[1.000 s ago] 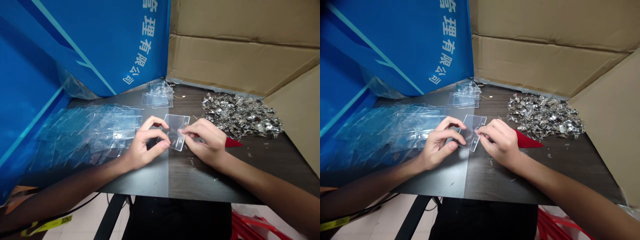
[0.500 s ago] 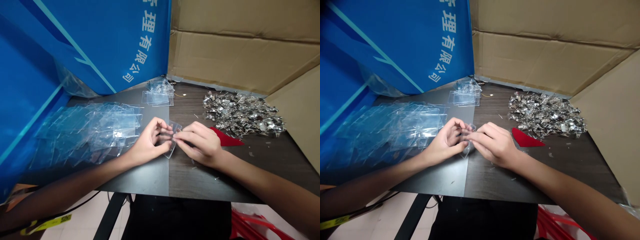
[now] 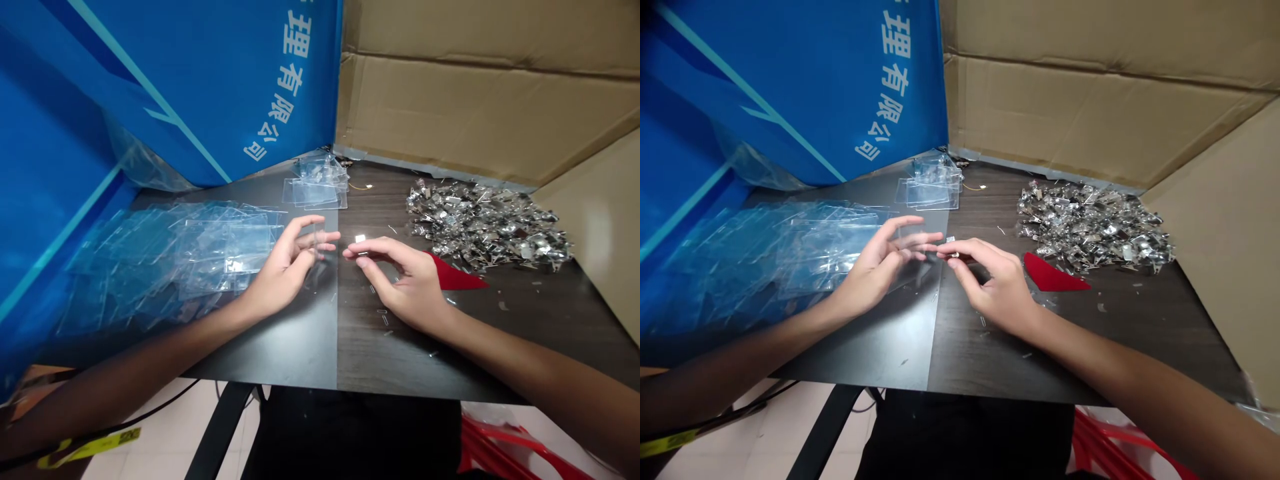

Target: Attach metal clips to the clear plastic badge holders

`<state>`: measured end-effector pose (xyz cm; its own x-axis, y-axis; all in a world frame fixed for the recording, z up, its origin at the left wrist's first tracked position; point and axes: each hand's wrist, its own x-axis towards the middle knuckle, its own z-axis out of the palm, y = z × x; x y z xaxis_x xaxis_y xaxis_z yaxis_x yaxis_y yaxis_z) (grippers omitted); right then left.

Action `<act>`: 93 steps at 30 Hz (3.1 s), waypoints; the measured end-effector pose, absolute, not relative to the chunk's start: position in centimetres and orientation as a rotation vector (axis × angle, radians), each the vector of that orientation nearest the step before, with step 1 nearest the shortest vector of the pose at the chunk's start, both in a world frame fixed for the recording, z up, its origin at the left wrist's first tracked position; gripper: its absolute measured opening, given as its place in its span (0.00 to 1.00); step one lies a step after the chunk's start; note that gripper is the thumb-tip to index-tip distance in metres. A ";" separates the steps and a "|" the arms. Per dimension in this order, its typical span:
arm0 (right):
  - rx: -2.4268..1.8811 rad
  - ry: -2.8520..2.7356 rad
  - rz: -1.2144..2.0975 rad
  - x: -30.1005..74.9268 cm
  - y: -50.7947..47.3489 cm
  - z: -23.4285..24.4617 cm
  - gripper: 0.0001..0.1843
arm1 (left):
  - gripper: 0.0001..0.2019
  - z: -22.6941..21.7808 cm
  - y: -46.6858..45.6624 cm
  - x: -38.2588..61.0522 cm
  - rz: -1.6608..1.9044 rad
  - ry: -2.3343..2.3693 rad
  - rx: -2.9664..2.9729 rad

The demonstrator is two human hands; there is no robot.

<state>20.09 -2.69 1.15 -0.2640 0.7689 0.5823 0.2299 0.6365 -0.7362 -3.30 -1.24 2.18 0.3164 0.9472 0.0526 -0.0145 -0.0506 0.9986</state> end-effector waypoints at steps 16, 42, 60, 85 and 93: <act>-0.930 -1.695 0.817 20.2 -2.5 0.8 0.06 | 0.19 3.5 -1.2 -3.6 0.854 0.977 1.337; -0.907 -1.417 1.399 19.7 -1.9 0.6 0.15 | 0.20 3.2 -1.5 -3.5 0.877 1.143 1.413; -0.958 -1.561 1.154 20.1 -1.9 0.6 0.08 | 0.21 2.8 -1.5 -3.5 0.896 1.131 1.429; -1.146 -1.771 0.917 20.1 -2.6 1.8 0.12 | 0.17 2.5 -1.5 -3.5 0.946 1.161 1.527; -1.010 -1.602 1.365 19.9 -2.5 1.9 0.23 | 0.19 1.9 -1.8 -3.1 0.957 1.062 1.480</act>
<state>19.91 -2.53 1.93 -0.3750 0.9246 0.0678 0.0794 0.1049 -0.9913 -3.10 -1.76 1.89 0.2916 0.9559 0.0349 0.1343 -0.0771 0.9879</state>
